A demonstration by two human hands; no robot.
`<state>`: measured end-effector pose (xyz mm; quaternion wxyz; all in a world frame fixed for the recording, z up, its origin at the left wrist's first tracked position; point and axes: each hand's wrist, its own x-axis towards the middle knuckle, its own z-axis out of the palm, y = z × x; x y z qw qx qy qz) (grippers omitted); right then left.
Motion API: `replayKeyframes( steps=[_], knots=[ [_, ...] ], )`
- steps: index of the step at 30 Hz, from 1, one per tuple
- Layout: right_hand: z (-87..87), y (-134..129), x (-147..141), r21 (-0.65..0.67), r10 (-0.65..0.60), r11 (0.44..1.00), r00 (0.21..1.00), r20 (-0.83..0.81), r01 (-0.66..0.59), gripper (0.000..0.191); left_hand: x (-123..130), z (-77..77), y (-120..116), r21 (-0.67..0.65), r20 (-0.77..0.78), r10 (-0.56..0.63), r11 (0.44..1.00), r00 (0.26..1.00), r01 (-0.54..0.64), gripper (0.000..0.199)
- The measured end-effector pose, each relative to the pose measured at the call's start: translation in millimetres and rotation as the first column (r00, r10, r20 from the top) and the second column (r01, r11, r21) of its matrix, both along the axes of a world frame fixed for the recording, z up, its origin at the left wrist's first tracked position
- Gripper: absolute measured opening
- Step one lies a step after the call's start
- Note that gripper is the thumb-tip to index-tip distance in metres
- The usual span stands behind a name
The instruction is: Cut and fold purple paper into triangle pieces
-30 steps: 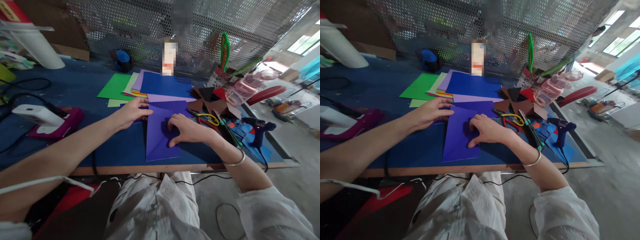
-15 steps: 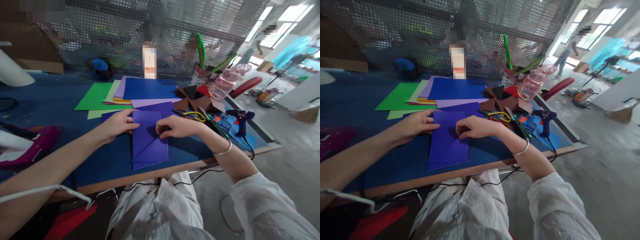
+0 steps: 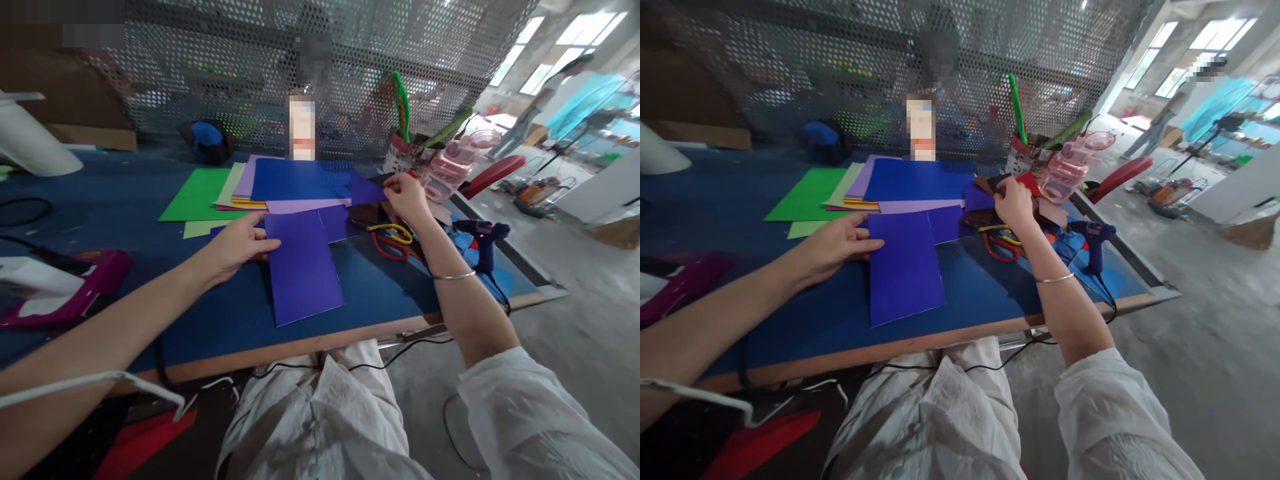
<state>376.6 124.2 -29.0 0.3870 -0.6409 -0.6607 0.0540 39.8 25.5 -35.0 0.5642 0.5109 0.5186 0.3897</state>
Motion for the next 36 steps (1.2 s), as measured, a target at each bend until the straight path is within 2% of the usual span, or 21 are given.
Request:
replayKeyframes(
  steps=[2, 3, 4, 5, 6, 8, 10, 11, 13, 15, 17, 19, 22, 25, 28, 32, 33, 34, 35, 36],
  knots=[
    [-2.3, -8, -7, 0.023, -0.074, 0.997, 0.982, 0.176, 0.071, 0.029, 0, 0.7, -1, 0.003, 0.008, 0.03, 1.0, 1.0, -0.03, 0.067],
    [-3.3, -14, -15, 0.039, -0.051, 0.998, 0.975, 0.214, 0.044, 0.032, 1, 1.0, -1, 0.004, 0.014, 0.045, 0.999, 0.999, -0.045, 0.063],
    [-4.2, -19, -23, 0.034, 0.036, 0.998, 0.975, 0.217, -0.044, 0.032, 1, 1.2, -1, 0.005, 0.019, 0.057, 0.998, 0.998, -0.057, 0.059],
    [-5.2, -26, -33, 0.005, 0.173, 0.984, 0.966, 0.19, -0.177, 0.031, 2, 1.4, -1, 0.012, 0.028, 0.076, 0.997, 0.997, -0.076, 0.056],
    [-6.4, -32, -43, -0.038, 0.309, 0.951, 0.941, 0.138, -0.306, 0.028, 2, 1.4, 0, 0.025, 0.041, 0.103, 0.994, 0.994, -0.104, 0.053],
    [-9.3, -46, -61, -0.05, 0.469, 0.883, 0.883, 0.034, -0.467, 0.028, 3, 1.0, 1, 0.069, 0.074, 0.187, 0.979, 0.98, -0.192, 0.05],
    [-11.8, -60, -74, 0.088, 0.523, 0.846, 0.851, 0.051, -0.525, 0.032, 2, 0.4, 4, 0.111, 0.131, 0.308, 0.94, 0.942, -0.322, 0.051],
    [-12.7, -67, -79, 0.165, 0.54, 0.821, 0.837, 0.091, -0.547, 0.033, 2, 0.1, 6, 0.123, 0.161, 0.364, 0.915, 0.917, -0.385, 0.054],
    [-13.9, -79, -84, 0.247, 0.597, 0.735, 0.775, 0.208, -0.632, 0.038, -1, -0.3, 9, 0.133, 0.205, 0.444, 0.87, 0.872, -0.474, 0.058],
    [-15.0, -88, -87, 0.277, 0.641, 0.632, 0.69, 0.336, -0.723, 0.054, -4, -0.2, 12, 0.127, 0.218, 0.478, 0.851, 0.851, -0.51, 0.056],
    [-17.1, -93, -89, 0.275, 0.632, 0.564, 0.621, 0.464, -0.779, 0.066, -6, 0.7, 13, 0.111, 0.23, 0.494, 0.842, 0.838, -0.527, 0.053],
    [-19.9, -95, -91, 0.273, 0.564, 0.566, 0.607, 0.56, -0.778, 0.055, -6, 2.5, 13, 0.091, 0.253, 0.495, 0.843, 0.831, -0.53, 0.053],
    [-23.3, -94, -94, 0.354, 0.429, 0.609, 0.67, 0.606, -0.71, 0.03, -4, 5.6, 11, 0.067, 0.28, 0.483, 0.852, 0.829, -0.519, 0.053],
    [-23.8, -92, -92, 0.437, 0.365, 0.584, 0.703, 0.61, -0.684, 0.032, -1, 5.7, 8, 0.05, 0.283, 0.45, 0.875, 0.847, -0.481, 0.051],
    [-23.3, -90, -89, 0.388, 0.381, 0.577, 0.657, 0.65, -0.718, 0.036, -1, -0.3, 8, 0.066, 0.272, 0.396, 0.902, 0.877, -0.427, 0.053],
    [-24.1, -90, -87, 0.32, 0.439, 0.583, 0.621, 0.65, -0.747, 0.035, -10, -9.9, 12, 0.207, 0.14, 0.35, 0.904, 0.926, -0.373, 0.052],
    [-24.5, -89, -87, 0.311, 0.453, 0.594, 0.627, 0.634, -0.742, 0.035, -13, -10.2, 12, 0.273, 0.105, 0.362, 0.885, 0.926, -0.377, 0.053],
    [-24.8, -89, -87, 0.303, 0.466, 0.608, 0.639, 0.613, -0.734, 0.035, -17, -9.3, 11, 0.389, 0.067, 0.386, 0.839, 0.92, -0.381, 0.055],
    [-25.1, -89, -87, 0.296, 0.476, 0.625, 0.653, 0.589, -0.723, 0.035, -20, -7.2, 9, 0.54, 0.031, 0.416, 0.758, 0.909, -0.365, 0.057],
    [-25.3, -89, -87, 0.294, 0.486, 0.636, 0.666, 0.565, -0.714, 0.035, -22, -4.4, 6, 0.724, -0.031, 0.438, 0.629, 0.898, -0.282, 0.06]
  ],
)
